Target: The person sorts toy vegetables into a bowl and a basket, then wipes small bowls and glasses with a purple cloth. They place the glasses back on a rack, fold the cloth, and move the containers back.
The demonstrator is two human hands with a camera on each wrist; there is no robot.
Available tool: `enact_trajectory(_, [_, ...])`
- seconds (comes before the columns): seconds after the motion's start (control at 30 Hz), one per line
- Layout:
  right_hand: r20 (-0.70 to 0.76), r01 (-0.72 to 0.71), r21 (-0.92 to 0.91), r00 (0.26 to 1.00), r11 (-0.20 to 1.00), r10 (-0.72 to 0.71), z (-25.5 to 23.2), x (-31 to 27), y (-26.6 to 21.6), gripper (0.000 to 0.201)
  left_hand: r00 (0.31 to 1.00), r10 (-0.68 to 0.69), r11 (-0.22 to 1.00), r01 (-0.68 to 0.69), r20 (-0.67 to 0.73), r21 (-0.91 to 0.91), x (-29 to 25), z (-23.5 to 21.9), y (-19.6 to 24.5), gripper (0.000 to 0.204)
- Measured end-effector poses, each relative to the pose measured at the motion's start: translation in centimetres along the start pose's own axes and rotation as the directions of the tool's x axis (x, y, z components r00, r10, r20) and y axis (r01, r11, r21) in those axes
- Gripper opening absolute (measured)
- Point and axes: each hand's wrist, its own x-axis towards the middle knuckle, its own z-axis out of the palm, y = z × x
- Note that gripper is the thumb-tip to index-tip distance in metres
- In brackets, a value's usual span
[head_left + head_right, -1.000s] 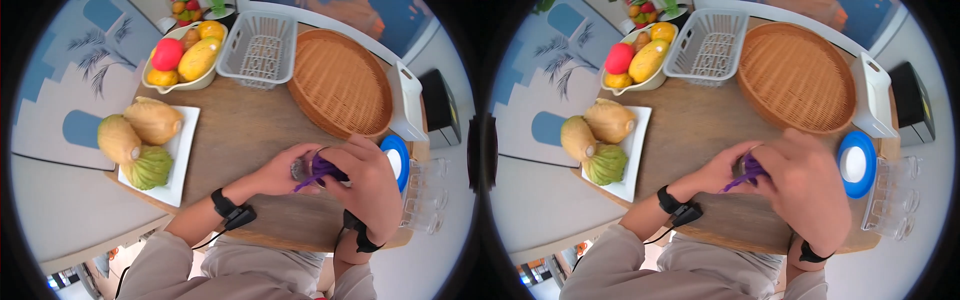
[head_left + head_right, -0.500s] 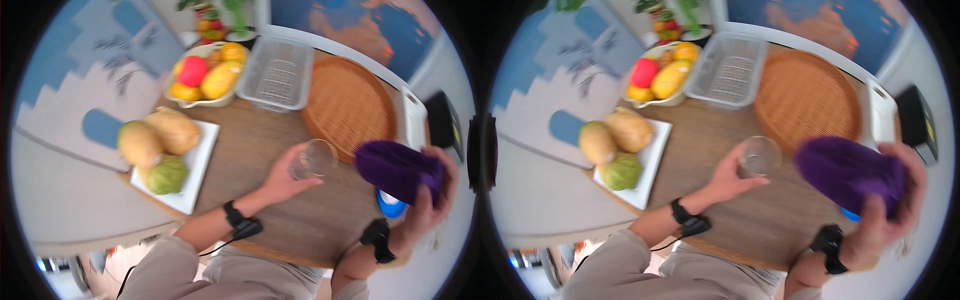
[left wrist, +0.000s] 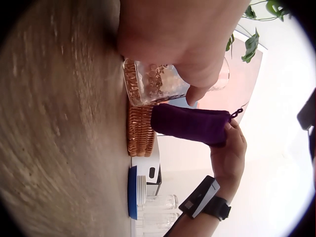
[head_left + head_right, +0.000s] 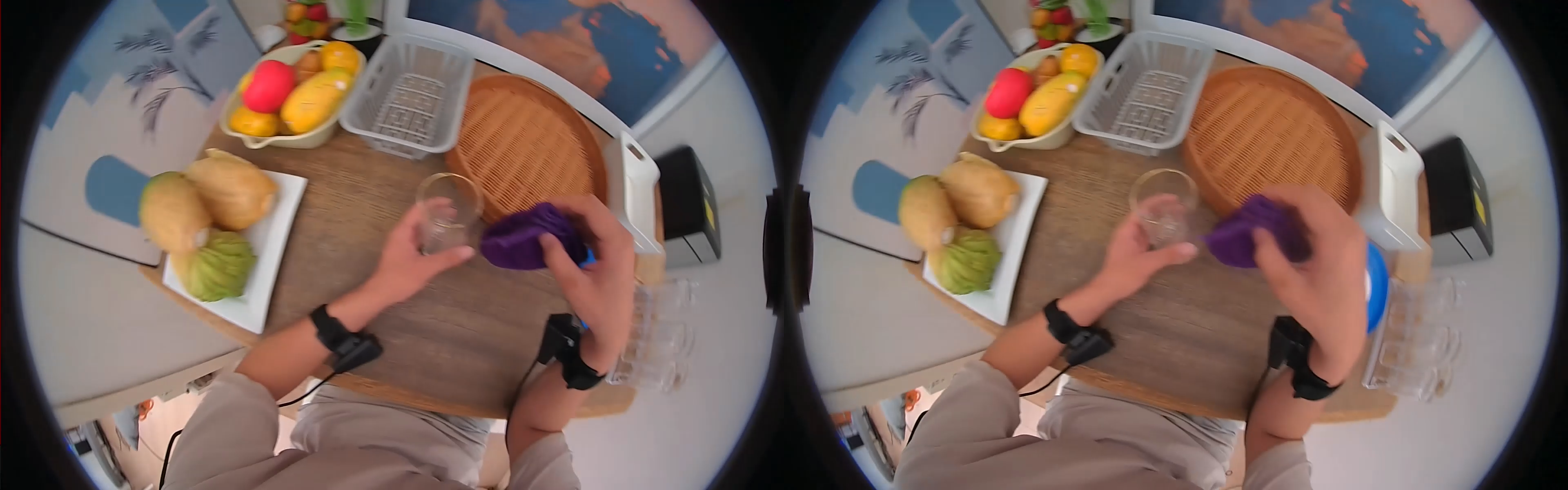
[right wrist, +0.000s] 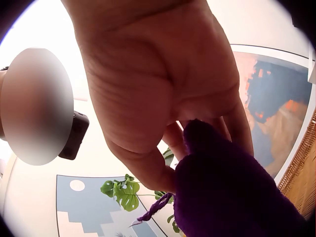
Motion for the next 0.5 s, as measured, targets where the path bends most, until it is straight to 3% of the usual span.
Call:
enact_trajectory(0.1, [0.038,-0.023,-0.017,0.999,1.000,0.023,0.0,0.2,0.2,0.035,0.998,-0.065,0.997,0.066,0.017,-0.031,0.0,-0.2,0.9,0.072])
enact_trajectory(0.2, [0.172,-0.043,-0.139,0.983,0.989,0.066,-0.5,0.1,-0.1,0.034,0.996,-0.080,0.991,0.074,0.047,0.111,-0.1,-0.2,1.7,0.072])
enact_trajectory(0.33, [0.424,-0.115,-0.198,0.886,0.974,0.190,-1.0,-0.5,1.1,0.033,0.994,-0.039,0.982,0.020,0.098,0.187,-0.2,-0.2,1.5,0.075])
enact_trajectory(0.5, [0.496,-0.205,-0.330,0.793,0.921,0.354,-1.4,-1.1,2.2,0.030,0.983,-0.079,0.976,0.043,0.164,0.212,-0.5,0.0,1.8,0.078])
